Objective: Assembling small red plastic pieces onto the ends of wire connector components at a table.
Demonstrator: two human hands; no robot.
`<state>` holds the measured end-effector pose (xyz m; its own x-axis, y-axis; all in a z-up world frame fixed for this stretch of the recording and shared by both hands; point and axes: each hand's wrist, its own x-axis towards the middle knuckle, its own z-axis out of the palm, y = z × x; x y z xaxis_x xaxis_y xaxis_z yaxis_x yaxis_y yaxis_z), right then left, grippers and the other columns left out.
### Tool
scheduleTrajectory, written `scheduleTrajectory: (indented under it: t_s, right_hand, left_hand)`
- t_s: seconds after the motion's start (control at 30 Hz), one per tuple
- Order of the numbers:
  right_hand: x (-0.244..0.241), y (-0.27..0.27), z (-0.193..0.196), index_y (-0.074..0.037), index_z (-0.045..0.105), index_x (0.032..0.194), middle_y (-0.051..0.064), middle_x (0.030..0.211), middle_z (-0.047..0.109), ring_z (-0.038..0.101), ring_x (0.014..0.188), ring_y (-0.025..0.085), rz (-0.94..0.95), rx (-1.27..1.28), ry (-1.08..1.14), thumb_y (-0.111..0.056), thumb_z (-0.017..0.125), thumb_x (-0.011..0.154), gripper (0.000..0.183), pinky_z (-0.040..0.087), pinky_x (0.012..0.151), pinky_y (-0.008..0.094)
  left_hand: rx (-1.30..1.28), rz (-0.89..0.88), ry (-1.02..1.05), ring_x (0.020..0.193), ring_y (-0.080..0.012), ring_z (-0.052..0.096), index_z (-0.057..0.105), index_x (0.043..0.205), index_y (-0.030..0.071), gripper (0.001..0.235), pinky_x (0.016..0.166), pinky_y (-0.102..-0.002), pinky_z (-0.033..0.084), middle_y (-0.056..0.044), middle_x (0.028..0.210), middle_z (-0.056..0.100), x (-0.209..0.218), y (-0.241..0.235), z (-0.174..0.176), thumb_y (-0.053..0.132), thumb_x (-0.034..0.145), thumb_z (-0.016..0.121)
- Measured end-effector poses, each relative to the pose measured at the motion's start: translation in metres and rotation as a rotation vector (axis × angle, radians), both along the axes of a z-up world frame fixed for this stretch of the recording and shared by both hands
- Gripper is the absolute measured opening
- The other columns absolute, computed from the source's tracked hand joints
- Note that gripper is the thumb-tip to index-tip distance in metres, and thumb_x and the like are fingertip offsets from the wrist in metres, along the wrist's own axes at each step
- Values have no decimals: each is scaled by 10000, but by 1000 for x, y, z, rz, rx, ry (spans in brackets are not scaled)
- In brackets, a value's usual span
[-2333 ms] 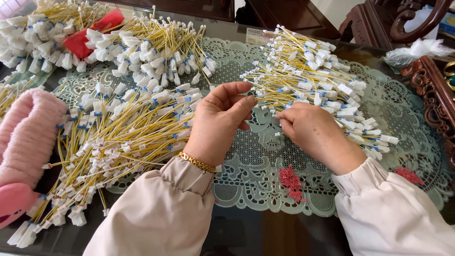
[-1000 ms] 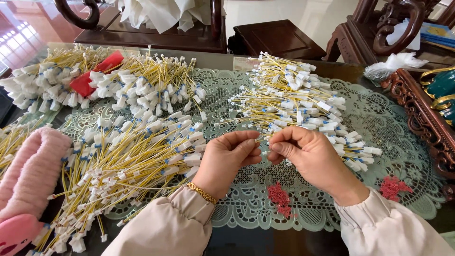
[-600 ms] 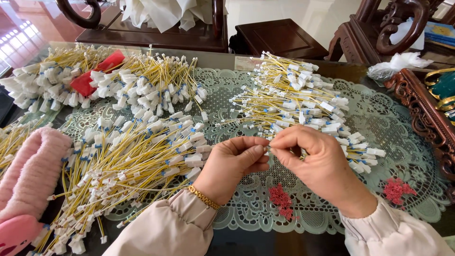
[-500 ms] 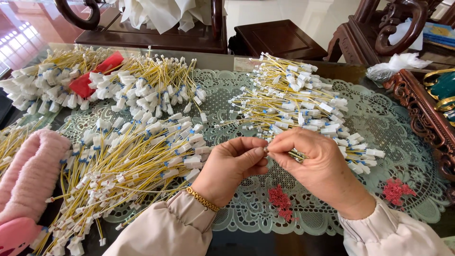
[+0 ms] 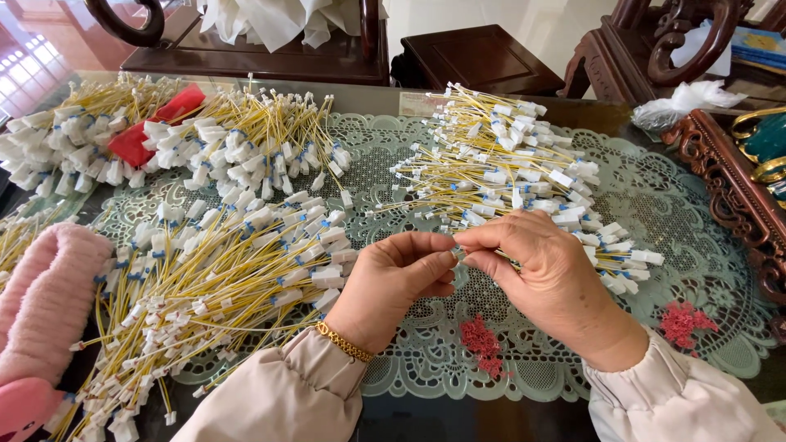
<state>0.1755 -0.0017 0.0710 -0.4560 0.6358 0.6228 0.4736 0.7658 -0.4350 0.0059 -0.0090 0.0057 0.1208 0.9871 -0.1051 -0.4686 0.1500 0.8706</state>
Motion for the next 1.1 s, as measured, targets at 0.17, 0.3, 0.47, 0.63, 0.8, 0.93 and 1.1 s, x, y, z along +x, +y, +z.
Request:
scheduleTrajectory:
  t_s: [0.17,0.3,0.47,0.63,0.8,0.93,1.1]
  right_hand:
    - [1,-1,-3,-121,692,1008,-11,865,720,663,782,167,-7,95,-64,-47,745,819,210,471,811,325]
    - [4,-1,-4,-117,669,1045,-30,908,723,674,841,148,-9,190,-125,-79,781,824,251,466,848,305]
    - [5,-2,-7,-115,670,1089,-29,951,732,682,867,142,-2,172,-138,-69,794,812,307,455,861,304]
    - [4,-2,-7,-130,669,1110,-29,935,728,680,857,137,22,206,-166,-77,808,807,337,458,861,302]
    - [4,1,-10,-110,685,1006,-17,958,721,675,869,161,-5,212,-168,-80,792,815,220,467,831,314]
    - [4,4,-9,-129,702,928,-28,937,726,670,926,182,36,107,-143,-148,751,823,117,442,884,340]
    - [8,5,-16,-153,670,968,-2,991,727,691,1057,206,75,87,-119,-101,765,811,190,372,1106,451]
  left_hand:
    - [-61,-56,19,670,-210,674,696,959,-74,173,671,-349,633,-156,788,682,-3,-5,14,28,821,719]
    - [-104,-107,20,656,-178,635,703,931,-51,177,668,-323,616,-119,775,657,-5,-6,18,85,820,714]
    - [-77,-151,63,624,-175,643,702,917,-26,215,651,-289,596,-108,805,692,-7,-4,11,170,828,712]
    - [-69,-172,68,635,-189,653,682,915,-11,206,654,-296,591,-105,814,697,-8,-1,4,182,844,701]
    - [14,-169,104,590,-150,625,651,834,58,161,616,-262,575,-60,821,674,-6,-1,4,211,875,678]
    - [49,-192,151,624,-157,642,647,850,40,157,653,-267,595,-61,840,670,-10,0,6,192,885,664]
    - [124,-223,149,645,-150,655,663,894,35,133,662,-259,599,-36,829,642,-13,2,-1,168,903,654]
